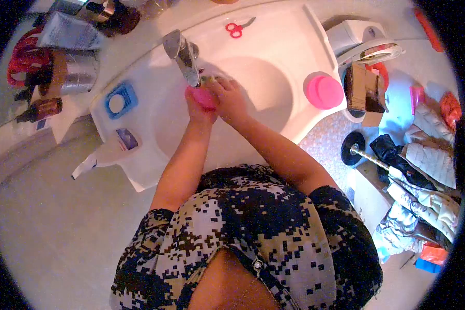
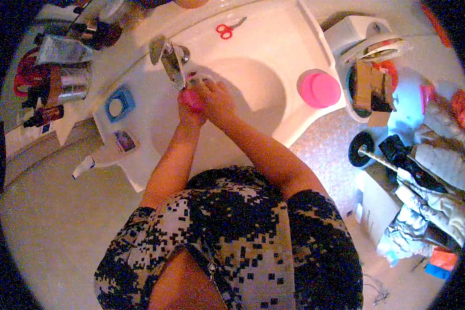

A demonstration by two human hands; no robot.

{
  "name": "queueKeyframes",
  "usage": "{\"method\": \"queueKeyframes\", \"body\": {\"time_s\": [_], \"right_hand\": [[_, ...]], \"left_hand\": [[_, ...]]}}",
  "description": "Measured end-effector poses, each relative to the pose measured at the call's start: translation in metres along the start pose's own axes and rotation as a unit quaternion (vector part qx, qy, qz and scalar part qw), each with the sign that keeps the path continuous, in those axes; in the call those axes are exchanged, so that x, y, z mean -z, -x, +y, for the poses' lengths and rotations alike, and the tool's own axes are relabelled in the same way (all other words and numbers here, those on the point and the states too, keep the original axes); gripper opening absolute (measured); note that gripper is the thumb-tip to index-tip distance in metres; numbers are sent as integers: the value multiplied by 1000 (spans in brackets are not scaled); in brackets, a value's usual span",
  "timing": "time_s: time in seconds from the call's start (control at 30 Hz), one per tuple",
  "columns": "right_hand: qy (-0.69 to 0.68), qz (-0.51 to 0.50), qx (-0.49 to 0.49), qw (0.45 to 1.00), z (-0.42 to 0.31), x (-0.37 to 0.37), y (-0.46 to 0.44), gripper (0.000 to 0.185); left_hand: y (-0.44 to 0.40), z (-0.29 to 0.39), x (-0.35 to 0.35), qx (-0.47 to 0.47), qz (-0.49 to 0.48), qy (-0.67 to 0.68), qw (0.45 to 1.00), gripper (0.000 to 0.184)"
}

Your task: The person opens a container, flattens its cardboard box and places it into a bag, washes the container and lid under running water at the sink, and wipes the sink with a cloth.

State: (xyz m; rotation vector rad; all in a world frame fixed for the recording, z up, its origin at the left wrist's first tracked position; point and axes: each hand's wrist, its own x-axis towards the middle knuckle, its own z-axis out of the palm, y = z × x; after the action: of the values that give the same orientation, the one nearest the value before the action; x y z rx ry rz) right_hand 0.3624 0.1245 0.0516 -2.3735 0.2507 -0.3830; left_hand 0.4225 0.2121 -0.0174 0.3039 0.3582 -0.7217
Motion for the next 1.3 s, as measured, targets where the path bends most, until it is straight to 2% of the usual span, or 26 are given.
{"method": "queueKeyframes", "body": {"time_s": [0.03, 0.1, 0.13, 0.2, 0.23, 0.33, 0.4, 0.43, 0.6, 0.63, 0.7, 0.73, 0.83, 0.87, 0.9, 0.93, 1.0, 1.07, 1.1, 1.17, 1.2, 1.27, 1.3], "right_hand": [[11, 12, 5, 1000, -5, -2, -5, 28], [43, -86, 48, 994, -14, -4, -3, 30], [59, -134, 69, 987, -17, -4, -3, 31], [-41, -186, 32, 981, -13, 9, 2, 29], [-92, -216, 13, 972, -11, 14, 7, 29], [56, -119, 45, 990, 10, 5, 5, 28], [28, -95, 6, 995, 0, 10, -8, 30], [10, -82, -16, 996, -9, 11, -12, 31], [-46, -175, -8, 983, -19, 5, 5, 27], [-59, -198, 1, 978, -12, 5, 12, 26], [-58, -177, 78, 979, 12, 1, 25, 26], [-56, -166, 120, 977, 23, 3, 27, 27], [-132, -252, -91, 954, 47, 11, 30, 28], [-241, -192, -186, 933, 54, 7, 28, 28], [-344, -128, -277, 888, 58, 5, 23, 27], [-439, -58, -360, 821, 60, 2, 21, 27], [-494, -46, -380, 780, 43, -4, 14, 27], [-513, -69, -396, 759, 26, 11, 5, 24], [-449, -52, -327, 830, 27, 10, 6, 24], [-305, -20, -175, 936, 28, 4, 8, 23], [-258, -32, -121, 958, 25, 3, 11, 22], [-156, -54, -9, 986, 16, 4, 15, 22], [-147, -36, 33, 988, 11, 4, 13, 21]], "left_hand": [[4, 1, -2, -5, 4, -15, 1000, 50], [13, 6, -2, -15, 13, -47, 999, 49], [11, 13, 2, 26, -67, -32, 997, 49], [7, 26, 11, 108, -224, 3, 969, 48], [10, 25, 15, 104, -166, -5, 981, 49], [18, 13, 2, 64, -12, -21, 998, 51], [21, -1, -30, 9, 74, -25, 997, 52], [21, 2, -23, 14, 50, -36, 998, 53], [-1, 31, 42, 48, -82, -100, 990, 55], [7, 25, 22, 29, -47, -102, 993, 56], [27, 11, -12, -11, 24, -104, 994, 57], [25, 11, -10, -6, 4, -88, 996, 58], [14, 15, 1, 5, -56, -38, 998, 61], [13, 16, 6, 10, -73, -24, 997, 62], [16, 16, 2, 15, -72, -36, 997, 61], [19, 15, -3, 21, -72, -48, 996, 61], [28, 7, -16, 37, -37, -127, 990, 58], [31, 10, -6, -11, 16, -205, 978, 52], [31, 13, 2, -36, 42, -243, 968, 50], [29, 31, 29, 37, 56, -270, 961, 53], [31, 38, 37, 75, 65, -283, 954, 55], [37, 44, -6, 145, -27, -199, 969, 54], [38, 44, -23, 178, -77, -154, 969, 53]]}}
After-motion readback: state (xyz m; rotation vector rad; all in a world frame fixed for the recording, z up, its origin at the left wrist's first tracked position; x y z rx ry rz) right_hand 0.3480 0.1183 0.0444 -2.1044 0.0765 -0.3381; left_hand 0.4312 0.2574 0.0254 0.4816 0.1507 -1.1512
